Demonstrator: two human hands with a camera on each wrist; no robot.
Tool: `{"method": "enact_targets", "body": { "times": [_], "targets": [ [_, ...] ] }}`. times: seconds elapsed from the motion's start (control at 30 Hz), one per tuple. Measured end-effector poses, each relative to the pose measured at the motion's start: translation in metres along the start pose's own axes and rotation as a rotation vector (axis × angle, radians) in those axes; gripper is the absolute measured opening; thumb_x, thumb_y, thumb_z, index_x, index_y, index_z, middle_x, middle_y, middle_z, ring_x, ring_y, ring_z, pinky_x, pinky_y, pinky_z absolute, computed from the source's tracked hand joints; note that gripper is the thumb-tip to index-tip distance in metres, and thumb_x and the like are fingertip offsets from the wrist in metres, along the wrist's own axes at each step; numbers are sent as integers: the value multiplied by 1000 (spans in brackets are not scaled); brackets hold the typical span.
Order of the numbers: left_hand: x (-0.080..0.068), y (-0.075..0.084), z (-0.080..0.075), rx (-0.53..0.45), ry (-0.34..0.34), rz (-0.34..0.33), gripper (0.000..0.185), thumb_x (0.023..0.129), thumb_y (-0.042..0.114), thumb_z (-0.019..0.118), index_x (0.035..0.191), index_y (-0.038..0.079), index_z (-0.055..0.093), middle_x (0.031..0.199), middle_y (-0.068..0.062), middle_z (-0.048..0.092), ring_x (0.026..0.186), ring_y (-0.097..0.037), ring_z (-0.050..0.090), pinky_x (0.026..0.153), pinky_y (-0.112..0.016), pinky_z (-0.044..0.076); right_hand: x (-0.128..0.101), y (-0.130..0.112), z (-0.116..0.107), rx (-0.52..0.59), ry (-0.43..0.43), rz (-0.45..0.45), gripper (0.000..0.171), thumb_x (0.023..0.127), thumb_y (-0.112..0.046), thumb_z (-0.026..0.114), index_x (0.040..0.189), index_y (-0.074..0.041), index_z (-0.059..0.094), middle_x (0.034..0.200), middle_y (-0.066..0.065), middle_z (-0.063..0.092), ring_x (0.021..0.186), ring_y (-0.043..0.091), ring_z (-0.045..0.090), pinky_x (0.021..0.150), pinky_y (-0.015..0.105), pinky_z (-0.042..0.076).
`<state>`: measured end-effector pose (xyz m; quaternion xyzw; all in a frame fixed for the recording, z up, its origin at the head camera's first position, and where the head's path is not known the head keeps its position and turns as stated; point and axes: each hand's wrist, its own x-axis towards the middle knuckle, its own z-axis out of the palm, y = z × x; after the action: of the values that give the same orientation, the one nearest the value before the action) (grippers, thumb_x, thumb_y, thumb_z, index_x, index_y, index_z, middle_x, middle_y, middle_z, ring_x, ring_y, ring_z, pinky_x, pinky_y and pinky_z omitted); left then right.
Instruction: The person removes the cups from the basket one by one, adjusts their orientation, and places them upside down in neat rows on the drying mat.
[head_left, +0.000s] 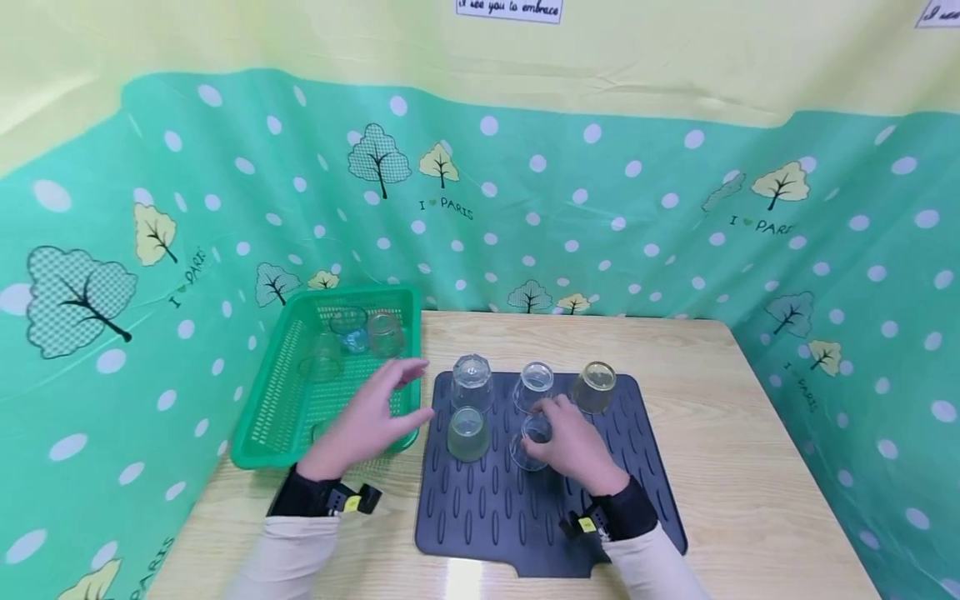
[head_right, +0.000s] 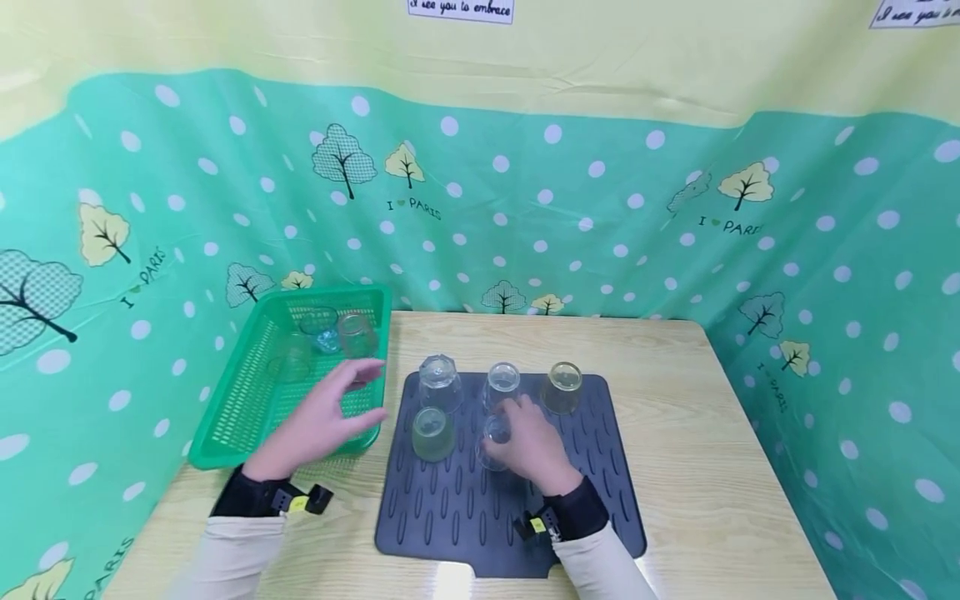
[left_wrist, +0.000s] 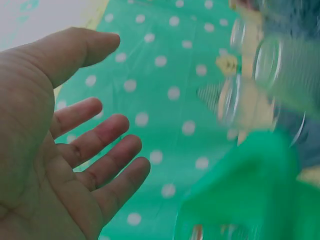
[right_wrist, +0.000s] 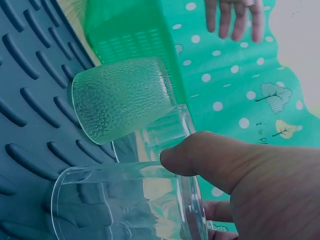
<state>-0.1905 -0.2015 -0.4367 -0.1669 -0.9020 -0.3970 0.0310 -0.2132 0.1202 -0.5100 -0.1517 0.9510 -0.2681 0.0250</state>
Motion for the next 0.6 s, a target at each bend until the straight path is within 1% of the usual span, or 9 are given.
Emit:
{"method": "enact_targets", "body": {
  "times": [0.1, 0.17, 0.27, 0.37, 0.43, 0.47, 0.5, 0.53, 0.6],
  "targets": [
    [4, -13, -20, 54, -16, -24, 62, 96, 20, 75, 150, 7, 48, 143, -14, 55, 135, -33, 52, 113, -56, 44, -2, 2, -4, 18, 7, 21, 65, 87, -36, 84, 140, -7, 59, 126, 12, 61, 102, 26, 63, 78, 42, 56],
    [6, -24, -34, 100, -41, -52, 58, 98, 18, 72, 150, 7, 48, 145, -16, 53, 136, -36, 51, 113, -57, 43, -4, 3, -8, 46, 10, 38, 72, 87, -39, 83, 145, -6, 55, 136, 16, 59, 117, 32, 63, 89, 48, 57],
    [8, -44, -51, 192, -100, -95, 56, 98, 14, 70, 149, 4, 49, 146, -20, 52, 135, -41, 50, 110, -60, 44, -9, 3, -13, 98, 43, 49, 76, 89, -42, 80, 149, -6, 51, 140, 17, 58, 125, 34, 60, 97, 52, 55],
    [8, -62, -62, 303, -182, -147, 59, 95, 7, 71, 149, 1, 48, 147, -26, 50, 135, -47, 49, 106, -62, 47, -15, 4, -18, 150, 105, 35, 73, 92, -42, 78, 151, -9, 48, 137, 12, 59, 123, 31, 60, 96, 49, 54],
    [7, -70, -64, 353, -263, -194, 65, 91, 2, 73, 150, -1, 46, 148, -31, 48, 133, -50, 49, 99, -58, 52, -18, 6, -19, 180, 154, 8, 70, 94, -41, 76, 151, -11, 48, 132, 9, 59, 118, 28, 61, 93, 46, 54],
    [7, -74, -64, 362, -308, -223, 70, 88, 0, 75, 152, -2, 44, 149, -32, 47, 132, -50, 50, 95, -56, 54, -19, 7, -19, 203, 172, -6, 68, 95, -40, 75, 151, -11, 48, 131, 8, 59, 116, 26, 61, 92, 45, 54],
    [6, -77, -63, 369, -354, -253, 75, 86, -1, 77, 152, -1, 43, 150, -32, 46, 132, -51, 50, 95, -56, 55, -20, 10, -17, 211, 190, -26, 66, 97, -41, 72, 151, -13, 47, 131, 6, 58, 116, 25, 60, 89, 45, 55],
    [6, -79, -63, 369, -398, -287, 78, 84, 1, 79, 153, -1, 43, 150, -33, 46, 132, -51, 50, 94, -56, 55, -21, 13, -13, 218, 205, -47, 65, 98, -44, 69, 152, -13, 47, 131, 4, 57, 114, 23, 59, 85, 45, 55],
    [5, -81, -61, 364, -470, -340, 80, 81, 6, 84, 152, 0, 45, 149, -31, 48, 131, -51, 51, 95, -57, 54, -20, 22, -6, 251, 233, -86, 64, 100, -44, 68, 151, -13, 47, 130, 5, 57, 113, 22, 58, 84, 44, 54]
  ]
}}
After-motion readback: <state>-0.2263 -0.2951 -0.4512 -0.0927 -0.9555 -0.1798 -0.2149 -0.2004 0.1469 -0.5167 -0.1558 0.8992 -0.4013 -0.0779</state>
